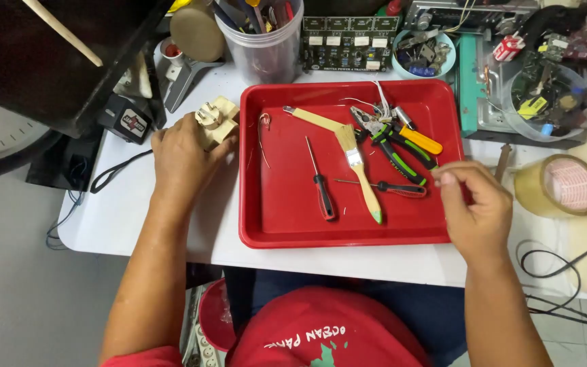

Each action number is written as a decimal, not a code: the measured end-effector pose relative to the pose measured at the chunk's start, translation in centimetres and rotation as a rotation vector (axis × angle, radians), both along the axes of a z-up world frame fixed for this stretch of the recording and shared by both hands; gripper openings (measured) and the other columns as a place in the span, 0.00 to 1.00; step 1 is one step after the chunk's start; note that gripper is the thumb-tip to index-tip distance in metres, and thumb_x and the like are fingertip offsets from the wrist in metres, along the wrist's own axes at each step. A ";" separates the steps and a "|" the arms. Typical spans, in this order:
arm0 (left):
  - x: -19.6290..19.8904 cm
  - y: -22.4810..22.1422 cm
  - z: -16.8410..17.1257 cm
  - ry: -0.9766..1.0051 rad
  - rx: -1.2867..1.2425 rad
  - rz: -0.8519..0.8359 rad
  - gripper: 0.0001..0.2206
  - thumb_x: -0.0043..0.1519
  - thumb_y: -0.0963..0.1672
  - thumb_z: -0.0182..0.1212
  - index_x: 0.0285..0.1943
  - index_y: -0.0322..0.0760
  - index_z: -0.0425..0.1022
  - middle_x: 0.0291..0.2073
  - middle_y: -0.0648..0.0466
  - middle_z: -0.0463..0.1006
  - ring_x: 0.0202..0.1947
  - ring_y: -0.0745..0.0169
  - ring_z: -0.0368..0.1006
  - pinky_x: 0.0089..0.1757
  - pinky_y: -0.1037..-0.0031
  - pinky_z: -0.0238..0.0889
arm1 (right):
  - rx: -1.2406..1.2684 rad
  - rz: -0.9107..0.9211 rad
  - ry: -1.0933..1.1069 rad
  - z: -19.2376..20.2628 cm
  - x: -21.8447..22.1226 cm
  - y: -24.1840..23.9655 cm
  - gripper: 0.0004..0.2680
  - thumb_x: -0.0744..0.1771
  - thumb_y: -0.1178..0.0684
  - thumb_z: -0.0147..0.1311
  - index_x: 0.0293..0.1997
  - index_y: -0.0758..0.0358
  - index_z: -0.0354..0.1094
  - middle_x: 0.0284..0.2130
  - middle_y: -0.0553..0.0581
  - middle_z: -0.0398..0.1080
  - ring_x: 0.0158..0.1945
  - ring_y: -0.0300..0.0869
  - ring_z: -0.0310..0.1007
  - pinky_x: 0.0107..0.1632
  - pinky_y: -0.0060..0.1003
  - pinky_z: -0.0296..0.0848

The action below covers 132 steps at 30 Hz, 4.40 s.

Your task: Disassembling and cleaning an electrical socket using a brush and screwdriver on a repair bench.

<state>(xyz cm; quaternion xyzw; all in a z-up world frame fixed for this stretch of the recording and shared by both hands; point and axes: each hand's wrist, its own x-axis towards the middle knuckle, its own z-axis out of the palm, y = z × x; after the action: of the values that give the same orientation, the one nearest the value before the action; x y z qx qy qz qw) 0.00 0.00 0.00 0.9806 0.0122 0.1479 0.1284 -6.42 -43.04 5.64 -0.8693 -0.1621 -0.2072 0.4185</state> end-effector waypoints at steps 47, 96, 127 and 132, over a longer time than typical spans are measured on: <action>4.2 -13.8 4.8 0.465 -1.561 -0.563 0.31 0.59 0.48 0.73 0.62 0.29 0.59 0.42 0.47 0.73 0.42 0.58 0.78 0.42 0.68 0.79 | -0.091 0.119 0.029 3.4 3.1 2.1 0.06 0.70 0.60 0.55 0.50 0.69 0.74 0.50 0.66 0.74 0.54 0.62 0.76 0.56 0.52 0.71; 1.1 -13.8 7.4 -0.226 -0.401 -0.719 0.19 0.64 0.42 0.69 0.61 0.36 0.67 0.63 0.52 0.72 0.64 0.47 0.67 0.60 0.60 0.61 | -0.146 0.261 0.194 2.9 7.9 7.5 0.28 0.60 0.66 0.62 0.66 0.63 0.52 0.70 0.67 0.56 0.73 0.57 0.60 0.67 0.47 0.64; 1.6 -13.2 7.6 -0.051 -0.712 -0.751 0.30 0.61 0.53 0.66 0.65 0.35 0.62 0.59 0.48 0.73 0.61 0.50 0.72 0.59 0.61 0.63 | -0.004 0.270 0.486 4.2 7.9 6.8 0.27 0.63 0.57 0.65 0.70 0.58 0.58 0.59 0.56 0.69 0.55 0.41 0.72 0.57 0.36 0.72; 1.4 -13.2 8.4 0.059 -0.796 -0.775 0.38 0.55 0.54 0.72 0.69 0.36 0.58 0.63 0.46 0.69 0.64 0.51 0.69 0.63 0.61 0.64 | 0.085 0.275 0.516 3.5 8.0 6.3 0.22 0.64 0.52 0.61 0.66 0.61 0.60 0.54 0.56 0.73 0.54 0.40 0.74 0.58 0.35 0.73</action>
<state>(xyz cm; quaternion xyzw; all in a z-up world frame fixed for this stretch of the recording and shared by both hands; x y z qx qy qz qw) 1.36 -13.17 8.42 0.7927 -0.2910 0.0463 0.5336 1.57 -36.72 9.18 -0.8447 -0.1579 0.0725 0.5062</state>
